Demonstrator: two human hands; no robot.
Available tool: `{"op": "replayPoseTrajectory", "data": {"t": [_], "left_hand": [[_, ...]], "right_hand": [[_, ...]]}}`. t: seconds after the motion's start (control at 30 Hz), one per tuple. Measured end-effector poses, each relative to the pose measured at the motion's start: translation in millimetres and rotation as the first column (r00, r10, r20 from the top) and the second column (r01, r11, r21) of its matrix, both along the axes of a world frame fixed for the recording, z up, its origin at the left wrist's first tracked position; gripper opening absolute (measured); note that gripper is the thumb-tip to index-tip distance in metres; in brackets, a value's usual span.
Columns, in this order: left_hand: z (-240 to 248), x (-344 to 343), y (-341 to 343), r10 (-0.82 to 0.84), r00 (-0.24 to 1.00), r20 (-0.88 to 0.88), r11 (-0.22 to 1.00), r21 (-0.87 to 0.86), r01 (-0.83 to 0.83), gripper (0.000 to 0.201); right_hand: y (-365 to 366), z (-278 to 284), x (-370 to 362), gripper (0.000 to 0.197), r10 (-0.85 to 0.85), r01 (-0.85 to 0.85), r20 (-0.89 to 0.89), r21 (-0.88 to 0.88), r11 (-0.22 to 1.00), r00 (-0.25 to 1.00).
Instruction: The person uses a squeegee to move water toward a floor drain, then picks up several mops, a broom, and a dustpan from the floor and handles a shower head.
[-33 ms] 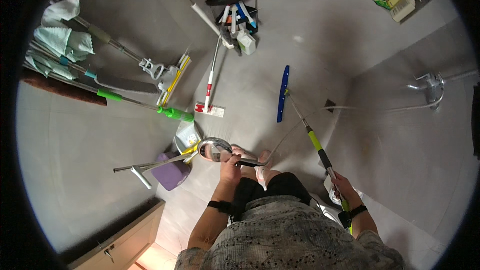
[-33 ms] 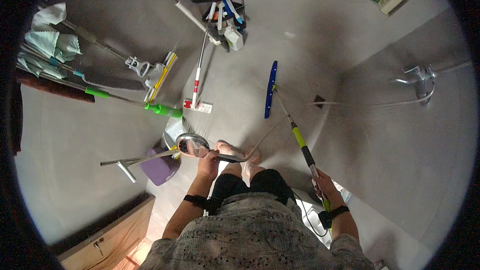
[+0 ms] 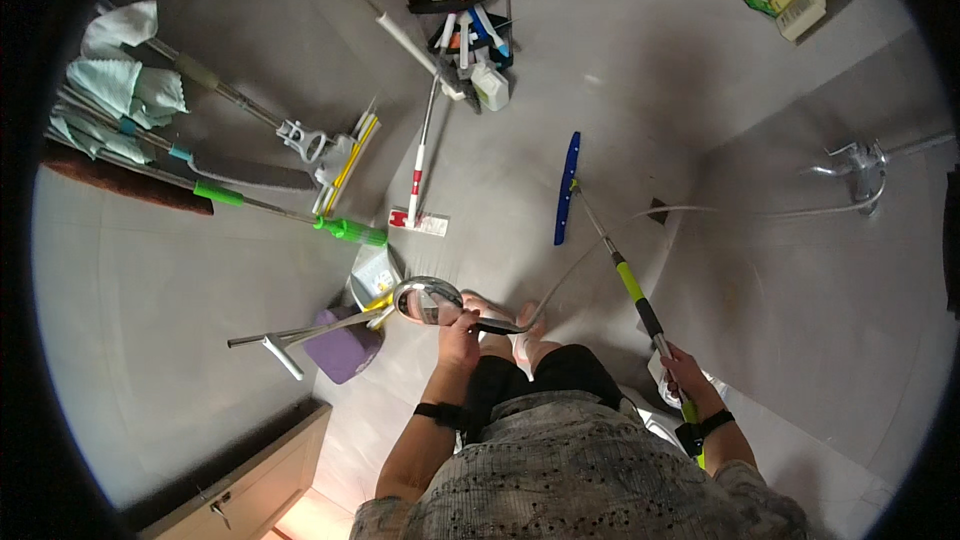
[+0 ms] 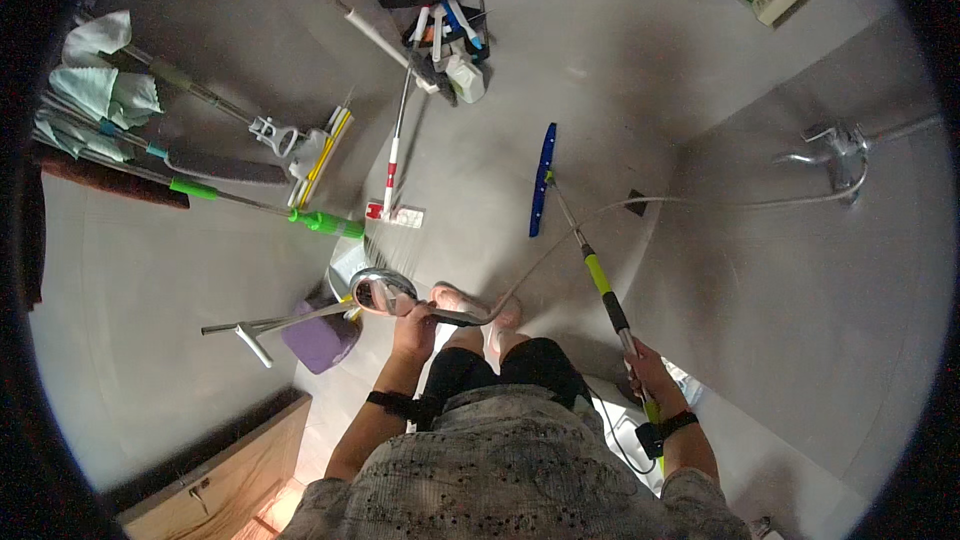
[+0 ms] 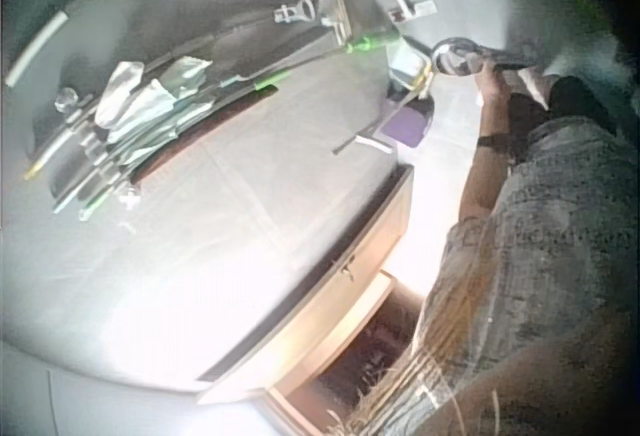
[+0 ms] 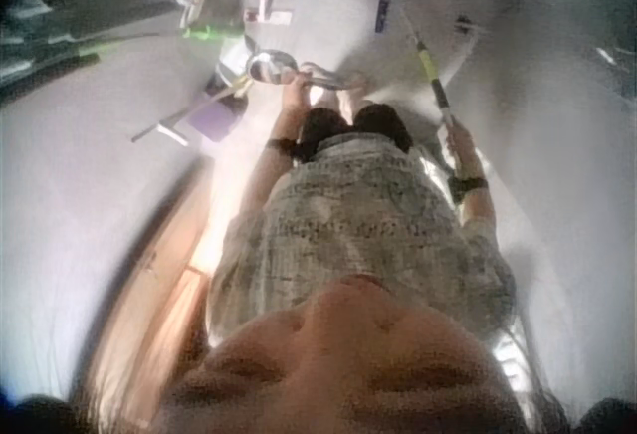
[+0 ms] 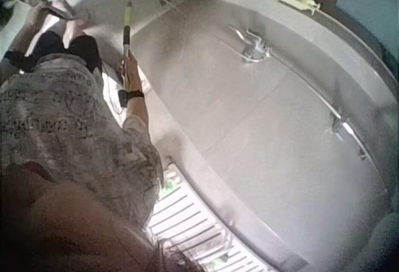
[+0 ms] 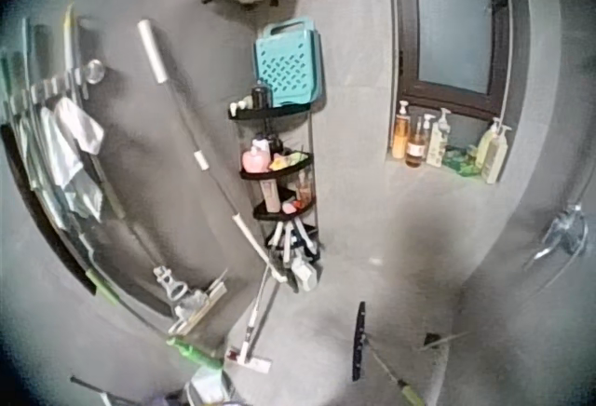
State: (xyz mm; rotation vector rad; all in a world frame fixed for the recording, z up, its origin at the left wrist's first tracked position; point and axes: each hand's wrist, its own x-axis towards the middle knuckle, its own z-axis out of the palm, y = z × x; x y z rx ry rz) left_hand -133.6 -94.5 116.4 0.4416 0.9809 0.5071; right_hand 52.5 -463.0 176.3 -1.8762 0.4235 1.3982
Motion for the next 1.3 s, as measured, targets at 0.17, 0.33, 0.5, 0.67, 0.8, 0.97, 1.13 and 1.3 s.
{"op": "replayPoseTrajectory", "data": {"t": [0.17,0.33,0.5,0.67,0.8,0.97,1.13,1.3], "left_hand": [[10.5,-12.0,8.1,0.017,1.000,-0.001,0.993,0.120,-0.017,0.042],[16.0,-35.4,28.5,0.085,0.995,-0.050,0.963,0.262,-0.069,0.070],[22.3,-39.8,56.9,0.092,0.994,-0.051,0.952,0.298,-0.073,0.036],[18.5,-37.6,63.4,-0.061,0.991,-0.115,0.958,0.273,0.091,0.028],[16.6,-25.7,59.0,-0.159,0.979,-0.129,0.953,0.239,0.186,0.033],[23.0,-4.3,59.2,-0.251,0.965,-0.083,0.932,0.247,0.264,0.032],[21.1,-1.6,67.6,-0.251,0.965,-0.082,0.946,0.189,0.262,0.031],[15.1,9.3,76.4,-0.231,0.970,-0.077,0.962,0.134,0.240,0.023]], "right_hand": [[2.9,18.0,-15.6,0.054,0.064,-0.061,-0.024,0.116,0.991,0.998],[-1.8,30.5,-34.5,0.058,0.071,-0.045,-0.152,0.169,0.985,0.986],[7.3,-7.7,-54.9,0.054,0.061,-0.009,-0.167,0.297,0.955,0.984],[64.9,-59.8,-53.0,0.058,-0.009,0.091,-0.182,0.445,0.891,0.983],[130.7,-92.0,-30.4,0.055,-0.006,0.043,-0.102,0.369,0.928,0.995],[154.5,-99.3,10.5,0.059,-0.110,0.132,-0.078,0.397,0.908,0.991],[178.9,-61.3,43.9,0.062,0.123,-0.167,0.260,0.155,0.974,0.958],[171.3,-51.7,64.1,0.066,0.469,-0.435,0.378,-0.178,0.883,0.798]]}}
